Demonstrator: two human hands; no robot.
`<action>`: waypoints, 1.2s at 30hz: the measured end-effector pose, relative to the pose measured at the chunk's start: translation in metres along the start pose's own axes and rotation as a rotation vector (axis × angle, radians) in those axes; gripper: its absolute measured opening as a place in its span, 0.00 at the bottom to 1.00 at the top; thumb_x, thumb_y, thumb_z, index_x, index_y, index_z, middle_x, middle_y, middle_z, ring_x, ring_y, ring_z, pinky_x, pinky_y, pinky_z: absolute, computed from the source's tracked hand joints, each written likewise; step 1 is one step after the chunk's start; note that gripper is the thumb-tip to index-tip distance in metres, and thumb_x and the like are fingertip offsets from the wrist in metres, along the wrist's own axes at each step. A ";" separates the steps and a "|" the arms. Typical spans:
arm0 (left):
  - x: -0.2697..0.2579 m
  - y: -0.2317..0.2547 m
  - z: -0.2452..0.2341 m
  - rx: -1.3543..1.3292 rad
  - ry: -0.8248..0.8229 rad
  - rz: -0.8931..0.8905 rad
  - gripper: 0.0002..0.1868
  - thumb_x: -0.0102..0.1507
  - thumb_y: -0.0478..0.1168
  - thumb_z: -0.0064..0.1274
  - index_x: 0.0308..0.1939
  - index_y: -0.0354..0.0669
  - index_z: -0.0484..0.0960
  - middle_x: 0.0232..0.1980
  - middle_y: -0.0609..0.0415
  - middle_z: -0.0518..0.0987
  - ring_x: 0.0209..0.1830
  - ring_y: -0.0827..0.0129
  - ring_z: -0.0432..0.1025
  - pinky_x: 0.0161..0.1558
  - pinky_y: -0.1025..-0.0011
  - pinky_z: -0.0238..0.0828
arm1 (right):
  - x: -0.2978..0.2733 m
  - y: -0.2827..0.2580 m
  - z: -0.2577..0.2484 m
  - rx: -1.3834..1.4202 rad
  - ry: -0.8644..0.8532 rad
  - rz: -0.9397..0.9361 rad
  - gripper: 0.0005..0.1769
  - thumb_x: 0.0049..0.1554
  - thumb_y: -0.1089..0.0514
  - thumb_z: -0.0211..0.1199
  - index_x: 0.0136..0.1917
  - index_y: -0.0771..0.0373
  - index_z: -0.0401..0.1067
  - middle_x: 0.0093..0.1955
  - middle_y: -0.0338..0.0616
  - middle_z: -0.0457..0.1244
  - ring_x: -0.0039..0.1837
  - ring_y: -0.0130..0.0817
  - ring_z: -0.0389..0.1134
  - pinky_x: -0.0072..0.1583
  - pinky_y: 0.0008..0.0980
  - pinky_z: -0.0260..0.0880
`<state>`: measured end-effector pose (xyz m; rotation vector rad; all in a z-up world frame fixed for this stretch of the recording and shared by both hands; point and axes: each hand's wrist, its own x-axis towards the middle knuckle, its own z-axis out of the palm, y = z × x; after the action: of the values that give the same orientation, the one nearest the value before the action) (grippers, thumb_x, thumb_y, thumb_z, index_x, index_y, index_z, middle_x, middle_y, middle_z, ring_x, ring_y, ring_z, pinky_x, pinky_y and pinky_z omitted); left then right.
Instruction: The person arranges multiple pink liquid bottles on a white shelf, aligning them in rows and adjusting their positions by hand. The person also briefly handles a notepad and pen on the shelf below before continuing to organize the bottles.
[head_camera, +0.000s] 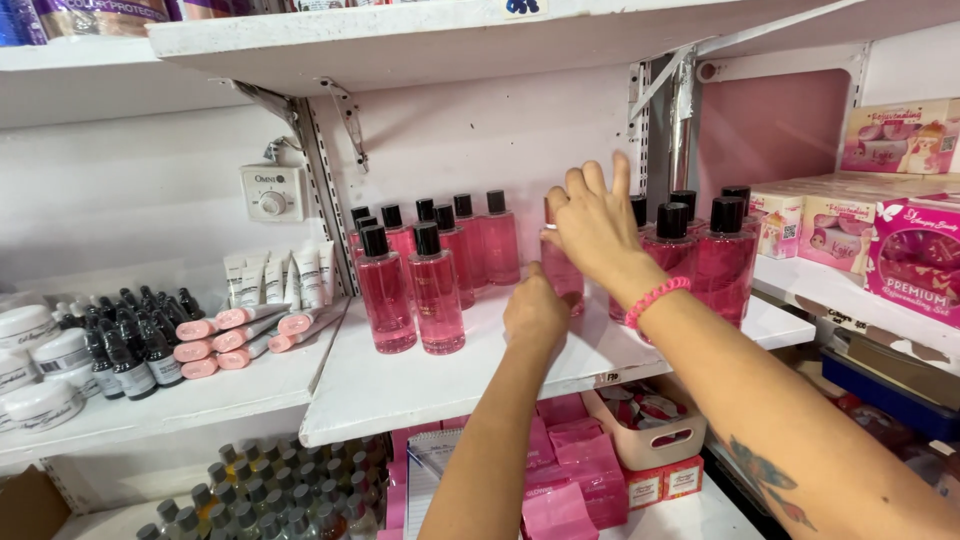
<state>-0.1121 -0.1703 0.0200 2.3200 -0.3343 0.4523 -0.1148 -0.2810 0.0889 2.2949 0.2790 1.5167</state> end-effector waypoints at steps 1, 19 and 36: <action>0.009 -0.006 0.002 0.000 -0.001 0.002 0.33 0.60 0.49 0.64 0.62 0.38 0.68 0.55 0.36 0.80 0.57 0.45 0.76 0.57 0.52 0.73 | -0.001 -0.005 0.008 -0.001 0.000 0.002 0.30 0.46 0.38 0.75 0.51 0.62 0.78 0.53 0.50 0.65 0.65 0.48 0.61 0.76 0.70 0.36; 0.077 -0.070 0.021 0.117 -0.073 -0.046 0.28 0.61 0.46 0.59 0.65 0.49 0.75 0.64 0.42 0.77 0.64 0.50 0.73 0.64 0.55 0.71 | 0.003 -0.030 0.149 0.838 -0.519 0.843 0.42 0.46 0.50 0.80 0.66 0.69 0.64 0.61 0.60 0.68 0.63 0.51 0.70 0.62 0.41 0.72; 0.085 -0.053 0.011 0.361 -0.256 -0.010 0.45 0.65 0.49 0.51 0.82 0.56 0.45 0.86 0.60 0.38 0.79 0.40 0.51 0.77 0.54 0.50 | 0.008 -0.018 0.235 0.863 -0.463 0.927 0.32 0.54 0.49 0.72 0.67 0.62 0.67 0.60 0.55 0.69 0.64 0.48 0.71 0.64 0.43 0.71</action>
<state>-0.0131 -0.1502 0.0153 2.7393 -0.3894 0.2217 0.1042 -0.3085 0.0068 3.7228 -0.4171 1.2282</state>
